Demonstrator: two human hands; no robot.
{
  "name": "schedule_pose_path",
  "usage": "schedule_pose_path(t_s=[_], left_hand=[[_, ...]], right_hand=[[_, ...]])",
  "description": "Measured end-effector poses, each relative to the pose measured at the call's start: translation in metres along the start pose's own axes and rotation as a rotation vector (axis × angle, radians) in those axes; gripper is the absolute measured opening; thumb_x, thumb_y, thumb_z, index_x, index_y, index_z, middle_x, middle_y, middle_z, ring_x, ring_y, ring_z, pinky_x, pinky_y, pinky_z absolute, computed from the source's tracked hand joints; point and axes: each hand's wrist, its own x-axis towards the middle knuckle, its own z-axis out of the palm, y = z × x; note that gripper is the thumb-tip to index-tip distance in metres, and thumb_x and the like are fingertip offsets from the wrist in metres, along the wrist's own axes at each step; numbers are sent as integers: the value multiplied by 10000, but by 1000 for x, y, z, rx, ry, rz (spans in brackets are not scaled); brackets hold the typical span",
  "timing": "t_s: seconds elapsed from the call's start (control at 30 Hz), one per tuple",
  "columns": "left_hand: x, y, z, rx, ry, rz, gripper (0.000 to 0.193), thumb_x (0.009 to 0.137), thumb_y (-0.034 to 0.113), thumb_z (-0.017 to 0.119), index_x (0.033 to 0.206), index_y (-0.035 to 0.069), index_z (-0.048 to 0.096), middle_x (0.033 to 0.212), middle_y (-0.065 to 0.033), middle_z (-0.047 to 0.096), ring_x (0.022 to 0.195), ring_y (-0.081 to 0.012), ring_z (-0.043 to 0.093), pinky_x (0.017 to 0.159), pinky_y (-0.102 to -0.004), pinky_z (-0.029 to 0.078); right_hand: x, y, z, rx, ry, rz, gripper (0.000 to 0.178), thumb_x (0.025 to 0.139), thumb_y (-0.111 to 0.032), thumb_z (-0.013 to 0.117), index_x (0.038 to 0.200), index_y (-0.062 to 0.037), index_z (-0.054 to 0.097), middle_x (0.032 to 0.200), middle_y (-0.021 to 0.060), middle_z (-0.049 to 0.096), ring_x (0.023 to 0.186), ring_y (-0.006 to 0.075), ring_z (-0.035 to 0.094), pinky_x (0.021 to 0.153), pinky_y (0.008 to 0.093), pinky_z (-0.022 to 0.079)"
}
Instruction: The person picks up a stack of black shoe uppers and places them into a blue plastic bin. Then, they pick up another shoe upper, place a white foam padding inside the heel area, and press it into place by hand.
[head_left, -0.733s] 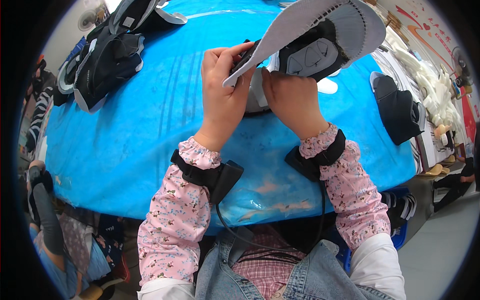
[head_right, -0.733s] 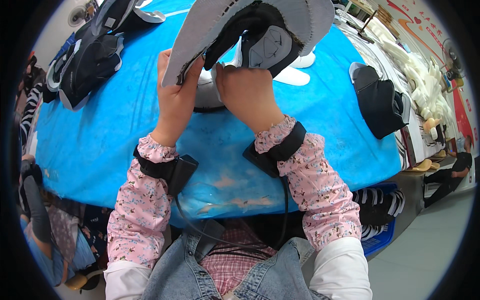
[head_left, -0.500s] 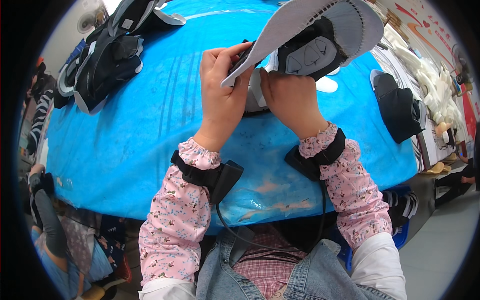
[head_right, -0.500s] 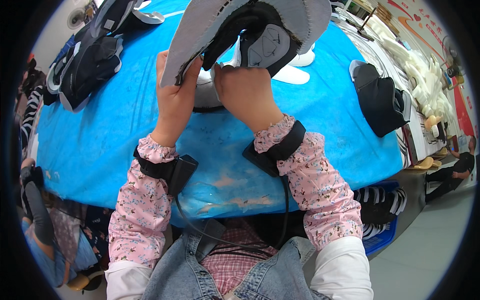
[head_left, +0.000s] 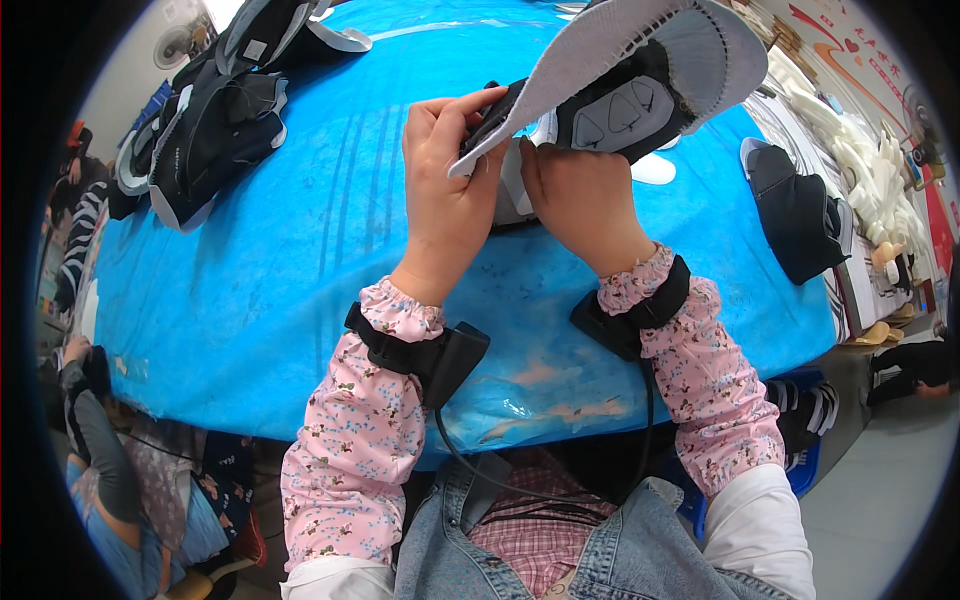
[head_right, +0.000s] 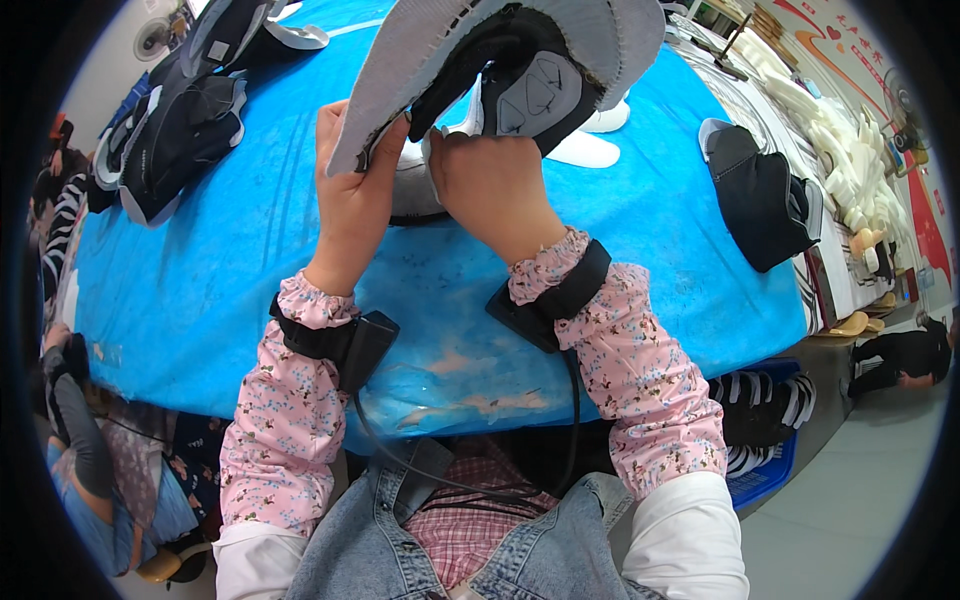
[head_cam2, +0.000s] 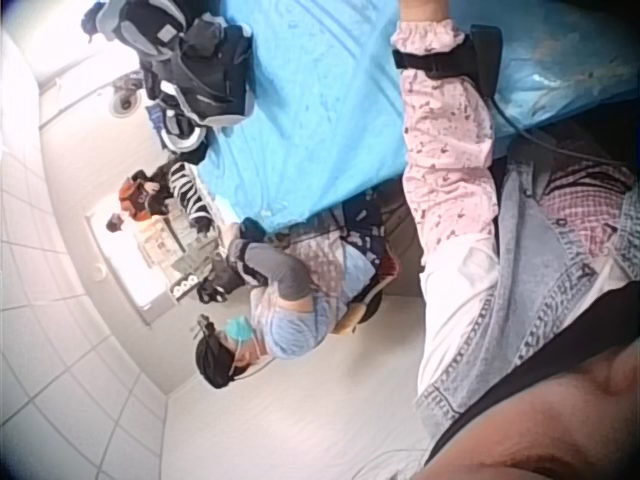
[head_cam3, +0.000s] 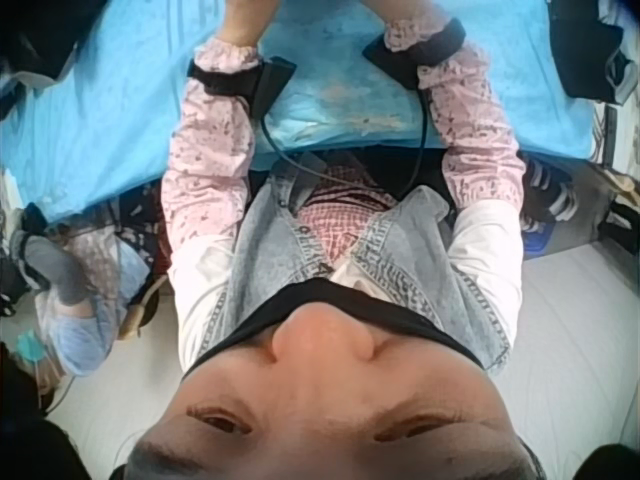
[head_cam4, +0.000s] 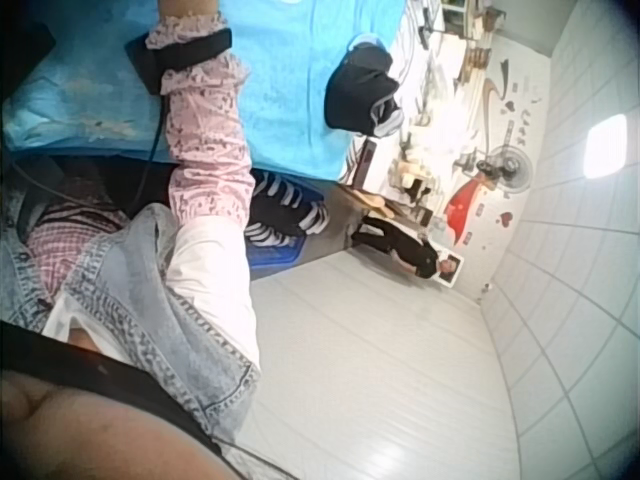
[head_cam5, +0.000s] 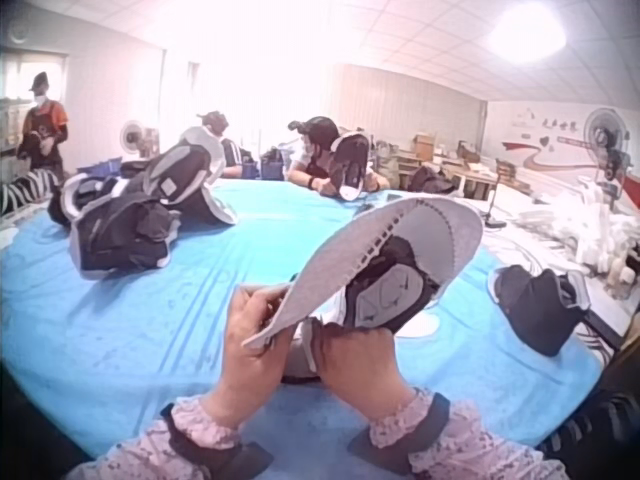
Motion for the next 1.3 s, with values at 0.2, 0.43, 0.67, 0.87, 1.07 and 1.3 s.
schedule_pose_path(t_s=[0.2, 0.43, 0.67, 0.87, 1.07, 1.3], left_hand=[[2, 3, -7, 30, -42, 4, 233, 816, 83, 620, 1032, 7, 577, 985, -94, 505, 881, -197, 465, 739, -279, 395], [7, 56, -17, 69, 64, 545, 427, 695, 201, 690, 1070, 64, 540, 931, -80, 498, 799, -208, 500, 693, -313, 396], [-7, 41, -3, 76, -461, 113, 164, 683, -51, 450, 814, 9, 529, 832, -163, 545, 713, -325, 548, 631, -373, 444], [-17, 16, -1, 356, -427, -28, 532, 731, -9, 514, 1254, 24, 424, 1131, -203, 508, 1017, -359, 513, 858, -405, 433], [-15, -1, 2, 258, -430, 56, 541, 750, 42, 609, 1261, 38, 431, 1171, -191, 508, 1099, -364, 469, 906, -402, 402], [-6, -8, -1, 52, -507, -159, 421, 743, 109, 653, 1139, 30, 534, 1099, -161, 559, 1010, -344, 522, 852, -382, 426]], right_hand=[[0, -4, 2, -34, 7, -65, 208, 797, -148, 523, 608, -82, 581, 489, 75, 549, 417, 240, 558, 370, 324, 395], [-13, 10, 23, 339, 55, 29, 106, 670, -187, 583, 601, -107, 573, 526, 80, 565, 471, 249, 585, 398, 336, 416], [-8, 15, 8, 154, 71, -49, 127, 679, -224, 582, 619, -113, 590, 550, 85, 564, 505, 277, 571, 429, 351, 405], [-7, 16, 4, -58, -39, -127, 127, 798, -141, 512, 745, -83, 611, 492, 78, 526, 435, 260, 539, 379, 345, 378], [-3, 13, -1, -58, -135, -97, 116, 747, -136, 544, 770, -84, 645, 542, 53, 573, 500, 212, 583, 414, 328, 405], [-6, 22, 4, -99, -116, -214, 140, 820, -181, 535, 904, -111, 624, 603, 78, 572, 520, 251, 571, 420, 348, 398]])
